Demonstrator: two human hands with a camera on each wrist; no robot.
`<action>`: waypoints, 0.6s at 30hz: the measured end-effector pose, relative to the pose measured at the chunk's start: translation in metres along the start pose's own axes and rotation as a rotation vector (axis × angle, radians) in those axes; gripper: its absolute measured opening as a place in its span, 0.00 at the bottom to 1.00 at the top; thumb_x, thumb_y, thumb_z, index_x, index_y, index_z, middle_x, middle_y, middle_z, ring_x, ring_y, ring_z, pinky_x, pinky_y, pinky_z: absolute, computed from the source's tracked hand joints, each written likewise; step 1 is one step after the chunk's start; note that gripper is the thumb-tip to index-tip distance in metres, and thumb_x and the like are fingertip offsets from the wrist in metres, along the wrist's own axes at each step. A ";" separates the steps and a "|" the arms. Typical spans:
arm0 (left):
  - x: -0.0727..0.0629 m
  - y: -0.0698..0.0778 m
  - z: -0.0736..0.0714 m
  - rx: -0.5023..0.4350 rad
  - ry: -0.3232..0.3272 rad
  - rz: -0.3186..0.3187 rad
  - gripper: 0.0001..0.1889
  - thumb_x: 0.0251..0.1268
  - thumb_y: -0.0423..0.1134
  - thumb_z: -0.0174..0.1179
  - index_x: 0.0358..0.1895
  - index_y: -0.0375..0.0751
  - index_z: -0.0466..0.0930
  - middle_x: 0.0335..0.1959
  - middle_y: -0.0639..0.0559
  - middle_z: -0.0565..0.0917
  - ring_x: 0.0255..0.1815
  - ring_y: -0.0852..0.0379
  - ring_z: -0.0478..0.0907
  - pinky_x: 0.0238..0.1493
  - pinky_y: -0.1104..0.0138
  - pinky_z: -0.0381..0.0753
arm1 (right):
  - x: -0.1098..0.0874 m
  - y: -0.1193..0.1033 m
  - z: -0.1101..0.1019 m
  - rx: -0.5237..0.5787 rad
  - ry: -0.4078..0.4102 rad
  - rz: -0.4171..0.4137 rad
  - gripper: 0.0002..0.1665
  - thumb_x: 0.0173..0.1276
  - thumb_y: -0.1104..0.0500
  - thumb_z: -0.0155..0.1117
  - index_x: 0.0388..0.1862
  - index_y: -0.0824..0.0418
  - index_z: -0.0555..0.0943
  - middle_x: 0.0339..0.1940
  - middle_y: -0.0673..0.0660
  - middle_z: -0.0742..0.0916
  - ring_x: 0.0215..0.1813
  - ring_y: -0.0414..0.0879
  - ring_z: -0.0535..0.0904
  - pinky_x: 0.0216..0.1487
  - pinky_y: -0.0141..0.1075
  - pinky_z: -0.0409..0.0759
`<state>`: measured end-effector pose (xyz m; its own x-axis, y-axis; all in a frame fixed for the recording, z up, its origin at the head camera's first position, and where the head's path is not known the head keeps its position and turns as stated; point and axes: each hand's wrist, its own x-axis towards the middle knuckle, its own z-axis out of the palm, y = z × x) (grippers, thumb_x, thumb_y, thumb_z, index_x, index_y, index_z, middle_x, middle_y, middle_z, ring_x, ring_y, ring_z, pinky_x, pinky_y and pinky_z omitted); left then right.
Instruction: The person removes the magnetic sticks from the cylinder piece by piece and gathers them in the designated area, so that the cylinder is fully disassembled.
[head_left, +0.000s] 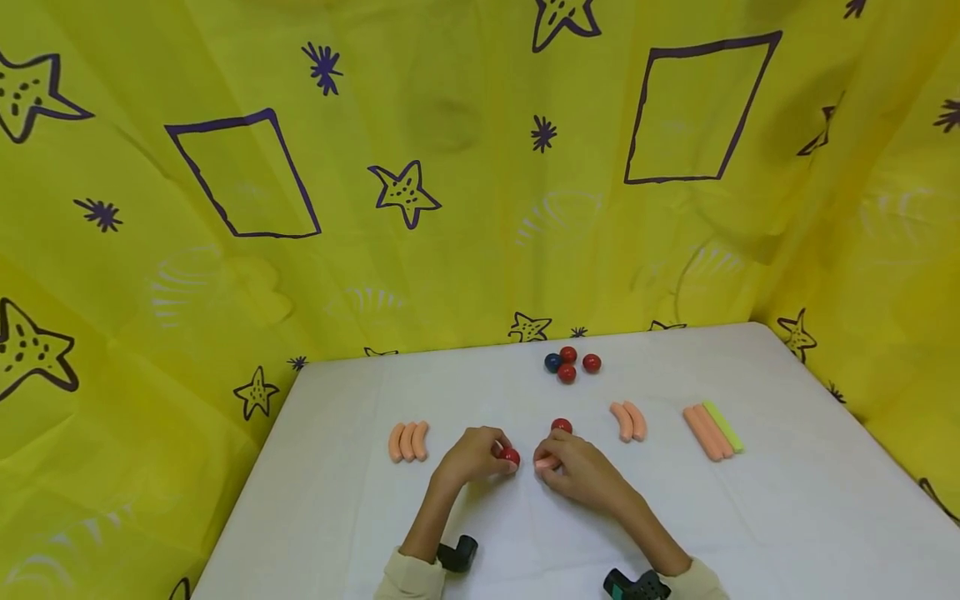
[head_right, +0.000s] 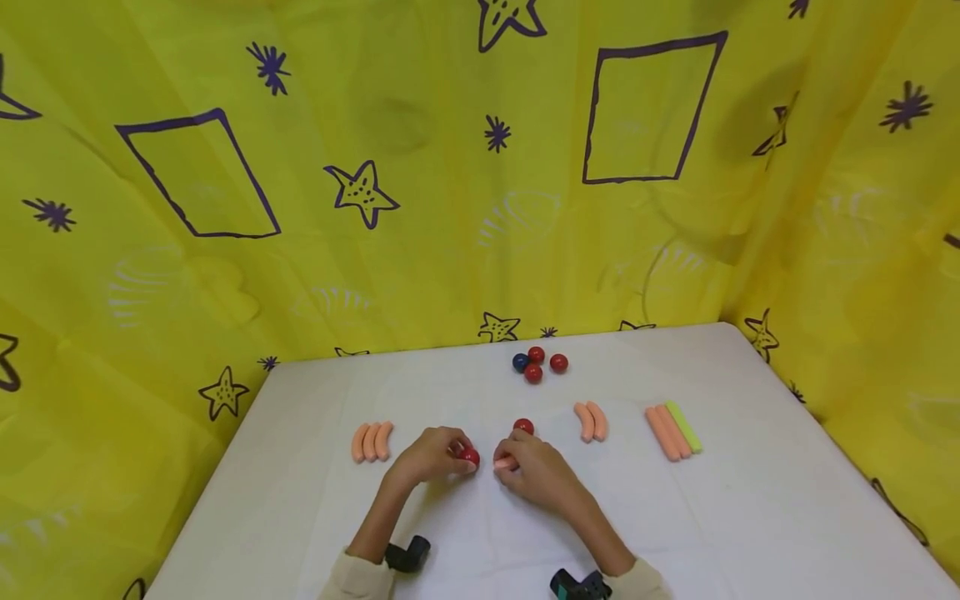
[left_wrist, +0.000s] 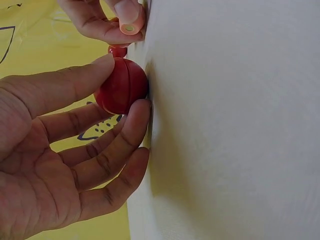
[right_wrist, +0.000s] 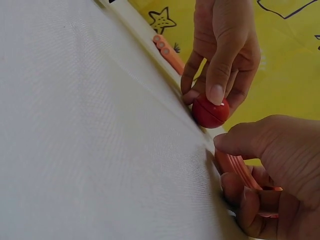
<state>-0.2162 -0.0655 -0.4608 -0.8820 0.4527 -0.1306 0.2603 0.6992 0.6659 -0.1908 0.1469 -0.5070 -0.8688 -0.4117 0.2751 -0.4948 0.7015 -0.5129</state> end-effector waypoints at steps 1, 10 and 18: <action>0.000 0.000 0.000 -0.006 0.000 -0.006 0.11 0.54 0.34 0.71 0.39 0.34 0.82 0.30 0.46 0.83 0.27 0.60 0.73 0.28 0.71 0.72 | 0.000 -0.001 0.000 0.002 -0.005 0.004 0.05 0.61 0.57 0.69 0.36 0.49 0.83 0.33 0.40 0.77 0.34 0.34 0.71 0.39 0.29 0.73; 0.003 0.001 0.000 -0.012 0.031 0.006 0.11 0.55 0.34 0.70 0.39 0.33 0.82 0.27 0.47 0.82 0.26 0.60 0.73 0.27 0.70 0.71 | 0.002 -0.002 -0.001 0.001 0.007 0.007 0.06 0.61 0.55 0.71 0.35 0.50 0.83 0.33 0.41 0.77 0.33 0.33 0.70 0.37 0.29 0.74; 0.003 0.005 0.003 0.001 0.057 -0.020 0.11 0.54 0.33 0.68 0.38 0.32 0.81 0.26 0.47 0.81 0.23 0.59 0.73 0.24 0.70 0.72 | 0.003 -0.011 -0.006 -0.042 0.079 0.041 0.08 0.64 0.54 0.69 0.42 0.51 0.84 0.37 0.43 0.80 0.35 0.34 0.74 0.39 0.31 0.78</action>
<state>-0.2162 -0.0593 -0.4606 -0.9081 0.4063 -0.1015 0.2430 0.7086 0.6625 -0.1880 0.1415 -0.4955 -0.8863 -0.3363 0.3185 -0.4577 0.7414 -0.4907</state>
